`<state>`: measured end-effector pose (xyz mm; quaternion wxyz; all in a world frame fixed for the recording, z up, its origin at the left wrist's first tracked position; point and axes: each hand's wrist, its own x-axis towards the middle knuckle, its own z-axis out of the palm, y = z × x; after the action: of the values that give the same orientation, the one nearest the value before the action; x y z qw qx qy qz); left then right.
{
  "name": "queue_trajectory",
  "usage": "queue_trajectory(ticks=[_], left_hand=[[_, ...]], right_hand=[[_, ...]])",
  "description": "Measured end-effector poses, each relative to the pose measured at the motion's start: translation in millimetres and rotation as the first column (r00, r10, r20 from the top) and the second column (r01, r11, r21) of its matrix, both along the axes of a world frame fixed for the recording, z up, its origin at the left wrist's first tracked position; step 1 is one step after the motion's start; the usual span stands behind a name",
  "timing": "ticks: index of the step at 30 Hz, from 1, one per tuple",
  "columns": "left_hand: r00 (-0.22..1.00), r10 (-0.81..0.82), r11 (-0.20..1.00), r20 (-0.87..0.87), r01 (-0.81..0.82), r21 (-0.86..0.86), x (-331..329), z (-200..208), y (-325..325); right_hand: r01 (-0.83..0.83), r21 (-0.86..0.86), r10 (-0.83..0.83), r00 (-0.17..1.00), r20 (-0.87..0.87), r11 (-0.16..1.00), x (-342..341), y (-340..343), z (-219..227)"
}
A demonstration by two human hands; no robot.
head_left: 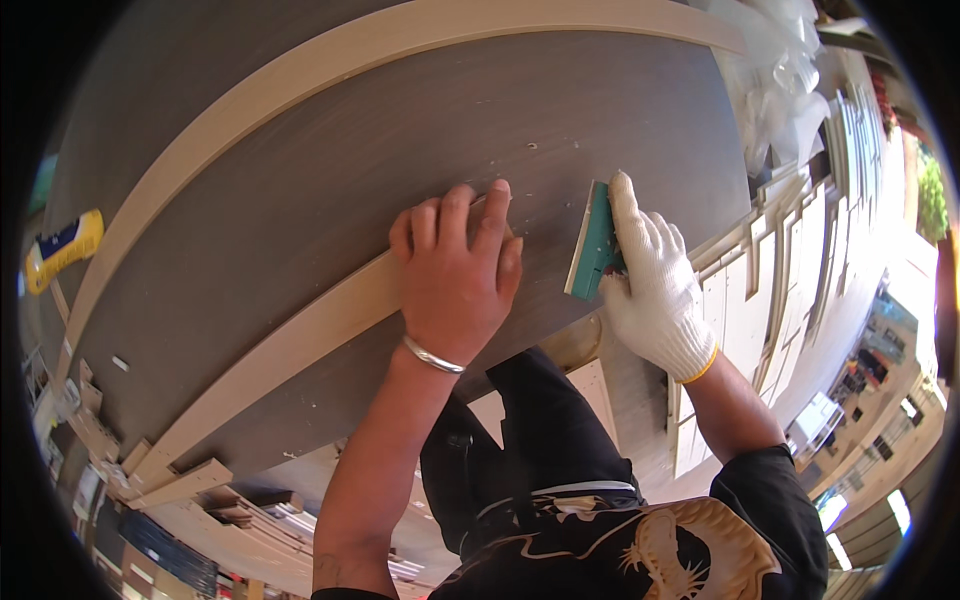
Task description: The person sands the edges and surfaces of several curved wooden boards using a sanding block and a hand scraper. They handle each board individually, turning them over and smoothing different sides before placing them back on the workbench.
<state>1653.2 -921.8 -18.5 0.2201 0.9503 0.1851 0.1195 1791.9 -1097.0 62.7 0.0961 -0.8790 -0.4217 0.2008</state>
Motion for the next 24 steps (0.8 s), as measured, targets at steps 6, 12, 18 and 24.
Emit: queue_trajectory(ticks=[6,12,18,24], left_hand=[[0.997,0.031,0.999,-0.069,-0.032,-0.011,-1,0,2],[0.997,-0.045,0.999,0.054,0.044,0.032,-10,-1,7],[0.996,-0.067,0.998,0.053,0.068,-0.017,-18,-2,8],[0.978,-0.127,0.987,0.167,0.141,-0.076,-36,5,20]], right_hand=[[0.282,0.021,-0.267,0.928,-0.259,0.959,5,-17,-7],[0.666,-0.057,-0.570,0.588,-0.574,0.744,-13,-23,-2],[0.790,-0.351,-0.444,-0.113,-0.889,0.502,-37,-29,-3],[0.778,-0.492,-0.117,-0.488,-0.865,0.391,-61,-18,-9]])
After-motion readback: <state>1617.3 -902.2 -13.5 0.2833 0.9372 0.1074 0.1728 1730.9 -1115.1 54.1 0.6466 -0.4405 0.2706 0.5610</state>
